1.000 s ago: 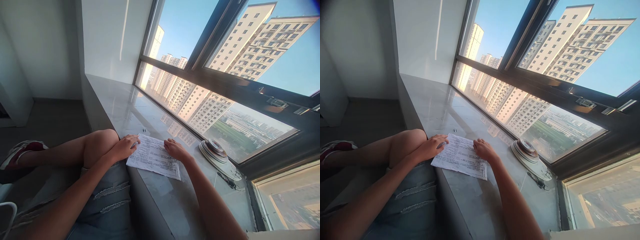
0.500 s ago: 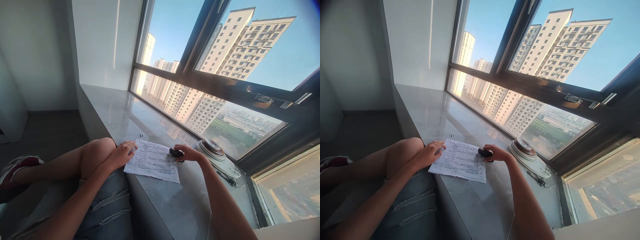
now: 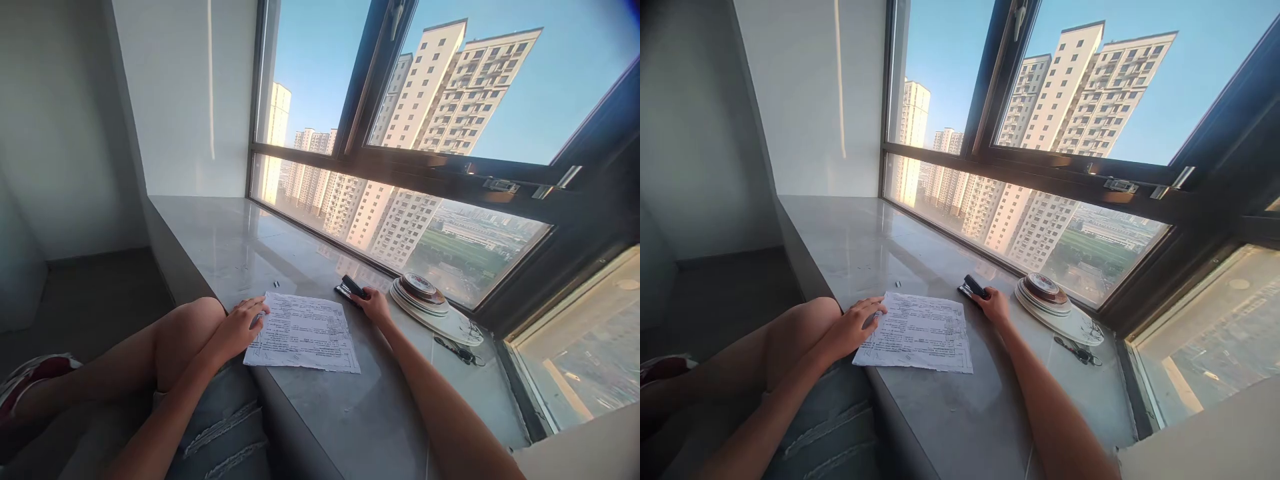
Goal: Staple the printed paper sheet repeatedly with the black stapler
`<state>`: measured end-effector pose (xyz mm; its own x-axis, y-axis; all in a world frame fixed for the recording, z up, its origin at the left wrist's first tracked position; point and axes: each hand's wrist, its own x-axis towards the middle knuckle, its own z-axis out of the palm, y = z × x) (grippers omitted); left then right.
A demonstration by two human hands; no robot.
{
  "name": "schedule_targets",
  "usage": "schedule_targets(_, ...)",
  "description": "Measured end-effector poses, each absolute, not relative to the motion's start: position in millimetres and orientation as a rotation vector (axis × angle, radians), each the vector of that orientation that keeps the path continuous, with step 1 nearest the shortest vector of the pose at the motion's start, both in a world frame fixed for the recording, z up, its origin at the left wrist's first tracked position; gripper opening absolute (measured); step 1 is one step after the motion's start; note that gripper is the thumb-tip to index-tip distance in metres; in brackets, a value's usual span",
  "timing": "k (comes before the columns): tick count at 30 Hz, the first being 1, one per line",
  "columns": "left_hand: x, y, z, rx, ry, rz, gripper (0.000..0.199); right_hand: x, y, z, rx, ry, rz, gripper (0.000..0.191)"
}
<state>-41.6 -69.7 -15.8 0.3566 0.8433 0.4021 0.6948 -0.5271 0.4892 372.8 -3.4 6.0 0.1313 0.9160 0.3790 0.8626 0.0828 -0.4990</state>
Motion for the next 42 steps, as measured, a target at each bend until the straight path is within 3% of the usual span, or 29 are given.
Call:
schedule_targets(12,-39,-70,-19,2.293,1.475,0.970,0.036,206,-51,8,-1.242,-2.175,0.379,0.036)
schedule_targets(22,-39,-73,-11,2.384,1.448,0.882,0.034,262,-44,29,-0.990,-2.450,0.633,0.033)
schedule_targets(32,-39,-73,-13,2.380,1.360,0.951,0.034,289,-39,40,-0.758,-2.286,1.336,0.039)
schedule_targets(42,-39,-84,-4,2.386,1.230,0.776,0.059,295,-34,41,-0.861,-2.292,1.451,0.040)
